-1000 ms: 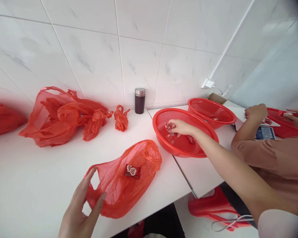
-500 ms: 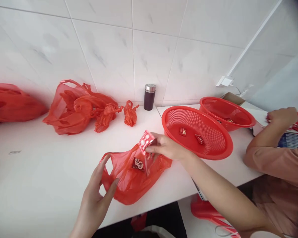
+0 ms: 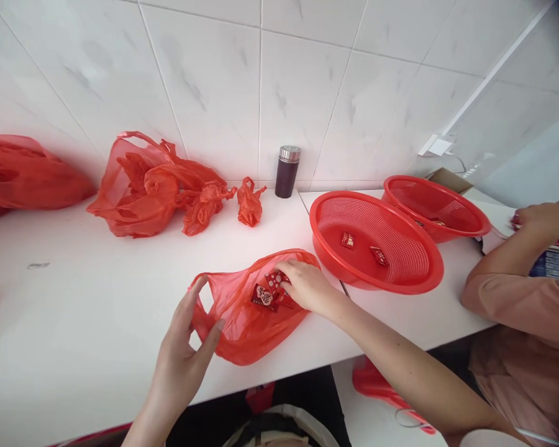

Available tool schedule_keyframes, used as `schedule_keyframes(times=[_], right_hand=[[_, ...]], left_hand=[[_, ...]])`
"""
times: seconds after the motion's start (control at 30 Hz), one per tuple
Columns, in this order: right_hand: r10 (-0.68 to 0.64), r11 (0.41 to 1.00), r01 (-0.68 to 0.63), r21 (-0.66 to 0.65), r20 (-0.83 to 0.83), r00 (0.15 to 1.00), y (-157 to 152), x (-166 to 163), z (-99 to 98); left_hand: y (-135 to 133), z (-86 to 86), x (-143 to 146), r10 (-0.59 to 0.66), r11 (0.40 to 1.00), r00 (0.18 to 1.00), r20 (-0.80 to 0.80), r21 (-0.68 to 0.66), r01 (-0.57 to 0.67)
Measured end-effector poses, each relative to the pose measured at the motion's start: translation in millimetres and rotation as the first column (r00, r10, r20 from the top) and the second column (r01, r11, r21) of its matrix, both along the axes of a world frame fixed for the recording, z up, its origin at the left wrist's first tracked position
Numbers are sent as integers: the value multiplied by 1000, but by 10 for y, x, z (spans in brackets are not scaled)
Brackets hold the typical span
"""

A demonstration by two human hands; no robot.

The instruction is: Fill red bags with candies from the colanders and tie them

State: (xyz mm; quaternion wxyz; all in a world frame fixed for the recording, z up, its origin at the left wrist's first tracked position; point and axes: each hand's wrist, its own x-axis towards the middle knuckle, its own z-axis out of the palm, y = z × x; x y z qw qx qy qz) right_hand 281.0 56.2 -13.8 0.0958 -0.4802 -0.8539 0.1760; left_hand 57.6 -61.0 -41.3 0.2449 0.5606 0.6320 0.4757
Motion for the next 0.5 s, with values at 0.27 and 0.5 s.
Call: schedule_keyframes(times=[0.27, 0.5], right_hand=[[-72, 981, 24, -193, -244, 967, 51, 143, 48], [-206, 894, -33, -446, -478, 854, 15, 67, 51]], left_hand=[[-8, -34, -36, 1, 1000, 1000, -5, 16, -1], [4, -52, -51, -24, 1000, 1000, -19, 17, 24]])
